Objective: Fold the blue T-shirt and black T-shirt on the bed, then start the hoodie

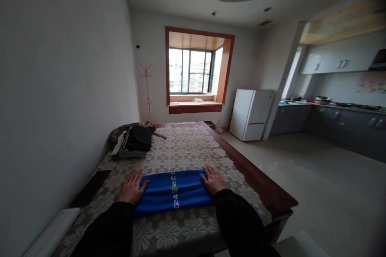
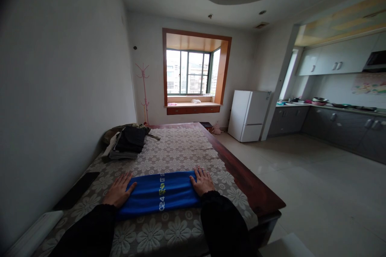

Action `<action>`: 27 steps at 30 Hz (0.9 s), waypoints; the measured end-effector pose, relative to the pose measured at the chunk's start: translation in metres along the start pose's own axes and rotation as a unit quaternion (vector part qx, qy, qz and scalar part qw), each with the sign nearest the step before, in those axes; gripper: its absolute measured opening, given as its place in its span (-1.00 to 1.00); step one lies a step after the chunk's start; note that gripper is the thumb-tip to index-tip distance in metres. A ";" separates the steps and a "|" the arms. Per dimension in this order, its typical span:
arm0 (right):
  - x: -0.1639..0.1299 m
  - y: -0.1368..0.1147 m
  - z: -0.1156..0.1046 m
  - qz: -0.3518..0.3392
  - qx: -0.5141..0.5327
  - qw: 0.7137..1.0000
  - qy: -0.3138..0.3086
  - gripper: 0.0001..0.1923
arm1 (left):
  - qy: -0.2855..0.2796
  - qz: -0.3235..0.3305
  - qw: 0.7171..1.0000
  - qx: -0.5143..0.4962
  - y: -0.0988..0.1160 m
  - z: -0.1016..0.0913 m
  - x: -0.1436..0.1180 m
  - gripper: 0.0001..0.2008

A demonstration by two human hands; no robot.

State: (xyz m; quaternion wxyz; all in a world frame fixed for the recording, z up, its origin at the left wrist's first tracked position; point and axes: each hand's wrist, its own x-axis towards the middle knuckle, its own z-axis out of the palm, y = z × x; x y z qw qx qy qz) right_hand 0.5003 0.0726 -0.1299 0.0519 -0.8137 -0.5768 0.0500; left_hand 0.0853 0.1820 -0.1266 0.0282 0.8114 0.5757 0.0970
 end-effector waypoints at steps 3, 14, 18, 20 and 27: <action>0.000 0.000 -0.001 0.001 0.004 1.000 -0.003 -0.24 | 0.000 0.001 1.000 -0.002 0.001 -0.001 -0.001 -0.22; 0.000 0.001 0.002 -0.002 0.008 1.000 0.011 -0.25 | -0.006 0.000 1.000 0.000 0.004 -0.007 -0.004 -0.20; 0.001 0.001 0.003 -0.005 0.007 1.000 0.015 -0.24 | -0.013 -0.002 1.000 0.005 0.006 -0.010 -0.005 -0.20; 0.001 0.002 0.003 -0.006 0.006 1.000 0.014 -0.24 | -0.013 -0.001 1.000 0.006 0.006 -0.010 -0.005 -0.19; 0.001 0.001 0.003 -0.005 0.006 1.000 0.013 -0.24 | -0.008 0.002 1.000 0.007 0.007 -0.012 -0.006 -0.18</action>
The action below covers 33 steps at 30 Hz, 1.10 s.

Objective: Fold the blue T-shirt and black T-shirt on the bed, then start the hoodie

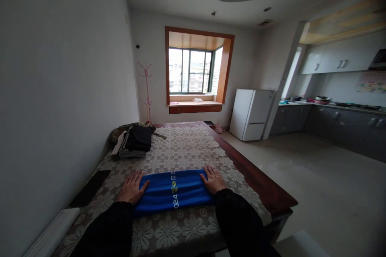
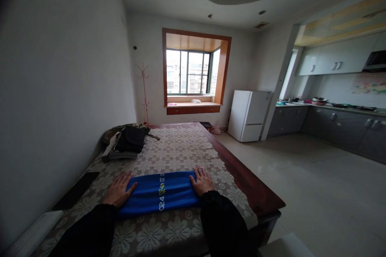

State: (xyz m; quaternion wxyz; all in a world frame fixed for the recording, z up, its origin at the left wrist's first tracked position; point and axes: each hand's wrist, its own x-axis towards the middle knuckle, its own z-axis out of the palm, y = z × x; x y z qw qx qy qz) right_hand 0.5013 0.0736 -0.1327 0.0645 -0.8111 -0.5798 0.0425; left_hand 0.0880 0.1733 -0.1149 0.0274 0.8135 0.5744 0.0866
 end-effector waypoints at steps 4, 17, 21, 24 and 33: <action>0.000 0.000 0.000 0.001 -0.001 1.000 0.000 -0.24 | -0.004 -0.002 1.000 -0.003 0.000 -0.001 -0.001 -0.17; 0.000 0.001 0.000 0.002 0.004 1.000 -0.002 -0.24 | 0.005 -0.002 1.000 -0.010 -0.004 0.006 0.003 -0.20; 0.000 0.001 0.001 0.002 0.006 1.000 -0.004 -0.24 | 0.003 -0.001 1.000 0.002 -0.002 0.006 0.003 -0.20; -0.001 0.001 0.001 0.001 0.007 1.000 0.000 -0.24 | 0.013 0.001 1.000 0.008 -0.001 0.006 0.003 -0.22; -0.002 0.002 0.000 -0.016 0.010 1.000 0.011 -0.25 | 0.022 0.033 0.999 -0.020 -0.003 0.005 0.003 -0.23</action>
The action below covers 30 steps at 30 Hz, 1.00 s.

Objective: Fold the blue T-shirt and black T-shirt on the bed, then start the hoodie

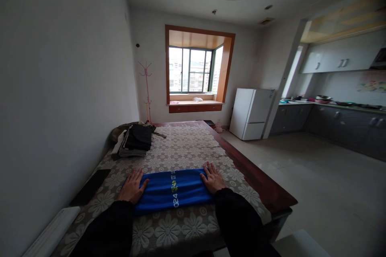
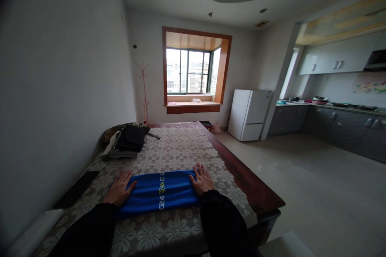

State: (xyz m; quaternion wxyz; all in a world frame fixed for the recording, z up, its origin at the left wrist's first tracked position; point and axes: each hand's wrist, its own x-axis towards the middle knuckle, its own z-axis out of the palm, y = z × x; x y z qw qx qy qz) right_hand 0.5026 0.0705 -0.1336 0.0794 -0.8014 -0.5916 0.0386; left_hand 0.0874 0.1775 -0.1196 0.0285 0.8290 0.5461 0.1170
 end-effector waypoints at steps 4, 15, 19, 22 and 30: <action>0.001 0.000 0.001 0.003 0.002 1.000 -0.012 -0.23 | -0.022 -0.001 1.000 -0.003 -0.002 0.002 0.000 -0.21; 0.000 -0.001 0.000 0.002 0.000 1.000 -0.013 -0.22 | -0.030 -0.003 0.999 -0.013 -0.005 0.006 0.004 -0.22; -0.001 -0.001 -0.001 0.000 0.001 1.000 -0.008 -0.21 | -0.036 -0.007 0.999 -0.009 -0.002 0.003 0.003 -0.22; -0.001 -0.001 -0.001 -0.002 0.002 1.000 -0.006 -0.22 | -0.037 -0.013 0.999 -0.008 0.001 0.001 0.001 -0.21; -0.001 -0.001 0.000 0.000 -0.003 1.000 -0.007 -0.22 | -0.031 -0.013 0.999 -0.006 -0.001 0.003 0.001 -0.20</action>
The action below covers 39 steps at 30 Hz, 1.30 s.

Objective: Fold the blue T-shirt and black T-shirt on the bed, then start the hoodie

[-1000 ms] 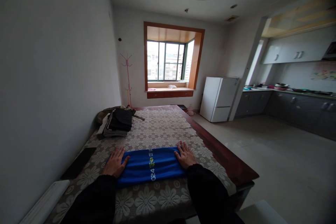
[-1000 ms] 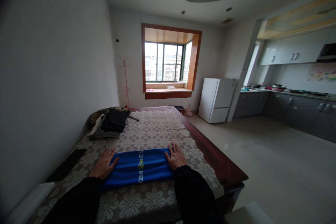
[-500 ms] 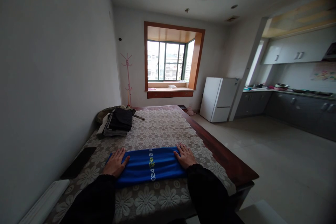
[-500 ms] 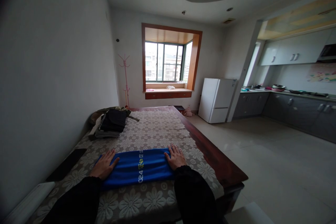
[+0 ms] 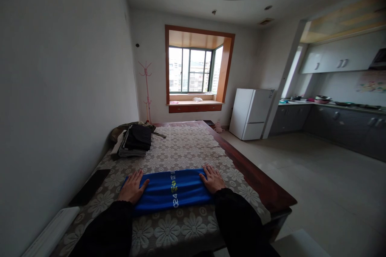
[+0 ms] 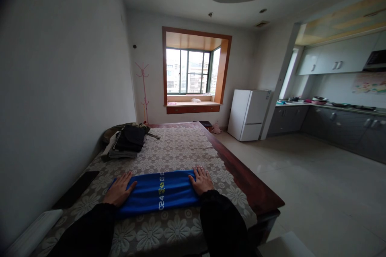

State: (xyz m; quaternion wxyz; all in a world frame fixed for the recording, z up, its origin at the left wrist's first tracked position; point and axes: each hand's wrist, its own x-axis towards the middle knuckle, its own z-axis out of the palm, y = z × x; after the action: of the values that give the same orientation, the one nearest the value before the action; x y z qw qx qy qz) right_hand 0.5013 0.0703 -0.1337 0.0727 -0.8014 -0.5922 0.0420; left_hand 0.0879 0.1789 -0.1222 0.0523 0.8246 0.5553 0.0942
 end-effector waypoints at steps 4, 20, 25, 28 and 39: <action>0.000 0.001 0.000 -0.003 0.000 1.000 0.003 -0.23 | 0.001 -0.002 1.000 0.008 0.000 0.001 0.001 -0.21; 0.001 0.001 0.001 -0.024 -0.003 1.000 -0.001 -0.25 | -0.017 -0.011 1.000 0.018 0.007 -0.008 -0.004 -0.19; 0.000 0.001 0.000 -0.022 0.000 1.000 -0.006 -0.24 | -0.029 -0.013 0.999 0.017 0.008 -0.010 -0.005 -0.15; -0.001 0.000 -0.003 -0.021 0.002 1.000 -0.012 -0.21 | -0.025 -0.011 1.000 0.015 0.008 -0.011 -0.006 -0.11; -0.006 -0.005 -0.012 -0.014 0.009 0.999 -0.027 -0.08 | -0.018 -0.006 1.000 0.011 0.011 -0.016 -0.010 -0.11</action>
State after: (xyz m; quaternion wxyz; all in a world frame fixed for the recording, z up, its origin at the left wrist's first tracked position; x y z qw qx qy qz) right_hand 0.4969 0.0652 -0.1215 0.0643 -0.7910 -0.6045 0.0684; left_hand 0.0909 0.1655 -0.1056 0.0541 0.8232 0.5604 0.0731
